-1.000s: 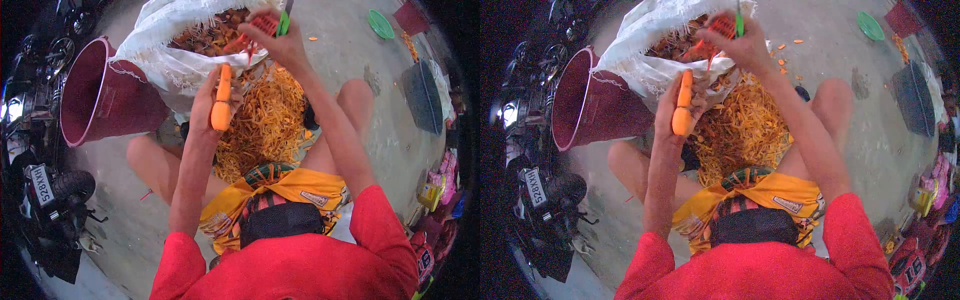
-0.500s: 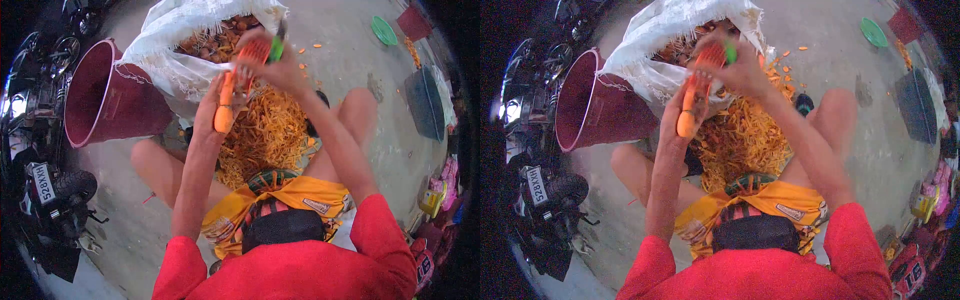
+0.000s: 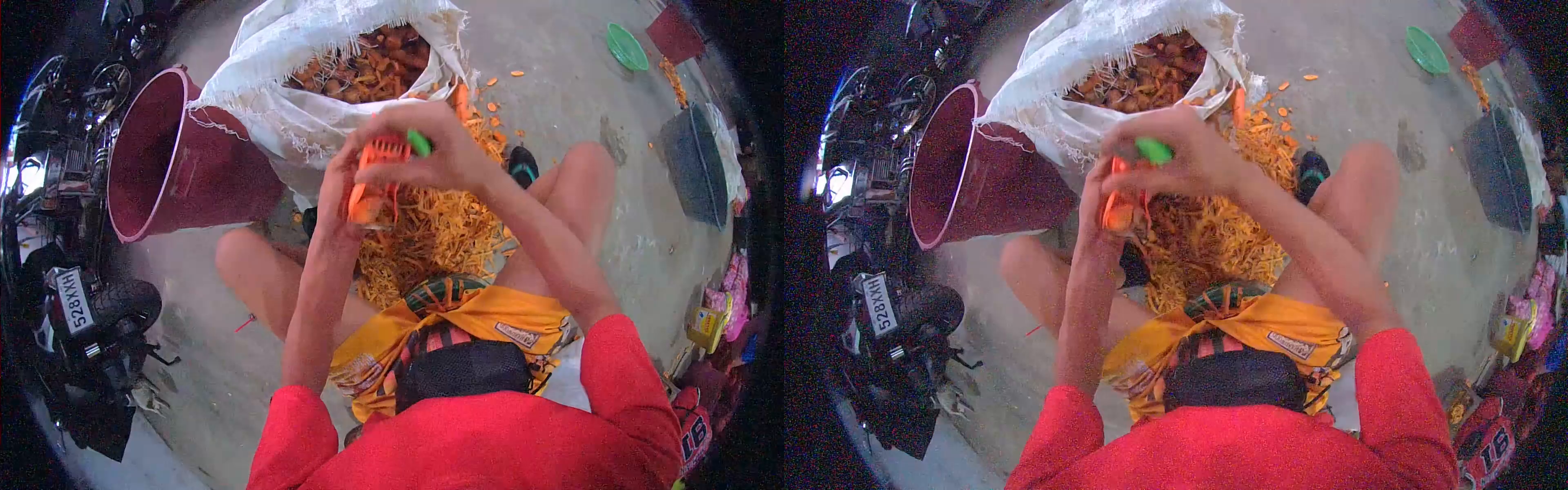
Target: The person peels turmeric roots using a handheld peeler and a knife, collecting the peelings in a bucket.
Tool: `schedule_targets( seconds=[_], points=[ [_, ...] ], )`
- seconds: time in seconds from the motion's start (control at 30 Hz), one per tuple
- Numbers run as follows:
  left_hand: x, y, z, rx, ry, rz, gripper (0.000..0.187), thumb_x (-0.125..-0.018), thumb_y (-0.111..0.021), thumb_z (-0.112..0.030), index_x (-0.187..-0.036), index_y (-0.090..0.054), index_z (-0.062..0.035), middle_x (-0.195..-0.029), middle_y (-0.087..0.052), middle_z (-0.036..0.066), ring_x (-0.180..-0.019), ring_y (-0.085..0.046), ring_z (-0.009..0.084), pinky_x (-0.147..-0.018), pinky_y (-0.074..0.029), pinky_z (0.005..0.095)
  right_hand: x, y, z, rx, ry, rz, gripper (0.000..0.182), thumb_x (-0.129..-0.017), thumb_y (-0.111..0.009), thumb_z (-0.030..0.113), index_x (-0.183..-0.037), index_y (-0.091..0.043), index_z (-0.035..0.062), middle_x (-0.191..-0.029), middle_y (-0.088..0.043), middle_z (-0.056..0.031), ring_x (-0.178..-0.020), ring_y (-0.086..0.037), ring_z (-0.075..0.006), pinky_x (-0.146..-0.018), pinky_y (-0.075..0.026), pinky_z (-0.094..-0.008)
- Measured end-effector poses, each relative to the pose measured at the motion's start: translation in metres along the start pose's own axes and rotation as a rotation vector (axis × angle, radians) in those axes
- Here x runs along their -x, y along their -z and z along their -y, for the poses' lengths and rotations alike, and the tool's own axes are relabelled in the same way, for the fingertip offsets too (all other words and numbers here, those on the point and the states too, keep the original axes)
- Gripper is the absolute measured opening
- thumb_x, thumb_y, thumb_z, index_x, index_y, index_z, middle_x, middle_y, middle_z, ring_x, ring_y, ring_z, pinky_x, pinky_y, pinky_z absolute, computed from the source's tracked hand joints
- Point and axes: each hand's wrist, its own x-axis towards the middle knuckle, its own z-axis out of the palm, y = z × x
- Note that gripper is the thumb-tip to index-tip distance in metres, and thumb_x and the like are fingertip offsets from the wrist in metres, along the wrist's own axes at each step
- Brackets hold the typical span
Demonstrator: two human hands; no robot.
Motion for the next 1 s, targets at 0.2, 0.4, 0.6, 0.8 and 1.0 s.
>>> schedule_targets(
  seconds=[0.2, 0.4, 0.6, 0.8, 1.0],
  points=[
    [-0.02, 0.032, 0.006, 0.243, 0.18, 0.123, 0.028, -0.105, -0.054, -0.027, -0.122, -0.06, -0.005, -0.117, -0.066, 0.007, -0.095, -0.067, 0.0111, -0.066, -0.054, 0.024, -0.006, 0.033, -0.052, 0.009, -0.268, -0.342, 0.029, -0.081, -0.086, 0.022, -0.101, -0.07, 0.0067, -0.083, -0.07, 0.0007, -0.078, -0.065, -0.0073, -0.072, -0.054, -0.0258],
    [-0.008, 0.015, 0.003, -0.088, 0.064, -0.069, 0.035, -0.104, -0.056, -0.033, -0.126, -0.06, -0.0053, -0.107, -0.067, 0.003, -0.092, -0.067, 0.0114, -0.071, -0.058, 0.0266, -0.001, 0.006, -0.008, 0.028, 0.015, 0.069, 0.025, -0.084, -0.083, 0.017, -0.101, -0.069, 0.0051, -0.093, -0.073, 0.0007, -0.084, -0.067, -0.0073, -0.074, -0.055, -0.0252],
    [-0.019, 0.028, 0.003, -0.019, 0.112, -0.025, 0.033, -0.104, -0.056, -0.03, -0.127, -0.06, -0.0058, -0.104, -0.069, 0.003, -0.083, -0.069, 0.0148, -0.071, -0.061, 0.0311, -0.008, 0.031, -0.041, -0.032, -0.28, -0.307, 0.026, -0.082, -0.085, 0.02, -0.098, -0.071, 0.0062, -0.087, -0.073, -0.0016, -0.081, -0.067, -0.0105, -0.073, -0.055, -0.0271],
    [-0.012, 0.022, 0.0, 0.02, 0.106, -0.068, 0.031, -0.104, -0.057, -0.027, -0.126, -0.061, -0.0066, -0.107, -0.069, 0.003, -0.086, -0.069, 0.0155, -0.075, -0.06, 0.0318, 0.003, 0.005, -0.029, 0.064, -0.028, -0.121, 0.035, -0.079, -0.088, 0.025, -0.105, -0.072, 0.0074, -0.086, -0.072, -0.0011, -0.084, -0.067, -0.0104, -0.079, -0.054, -0.0289],
    [-0.024, 0.023, -0.006, 0.134, -0.015, -0.064, 0.029, -0.105, -0.054, -0.029, -0.119, -0.058, -0.0041, -0.098, -0.064, 0.005, -0.09, -0.064, 0.0152, -0.067, -0.054, 0.0285, -0.002, 0.056, -0.083, 0.209, -0.316, -0.428, 0.034, -0.081, -0.086, 0.031, -0.102, -0.073, 0.0073, -0.082, -0.072, -0.0028, -0.075, -0.066, -0.0079, -0.069, -0.054, -0.0275]
  ],
)
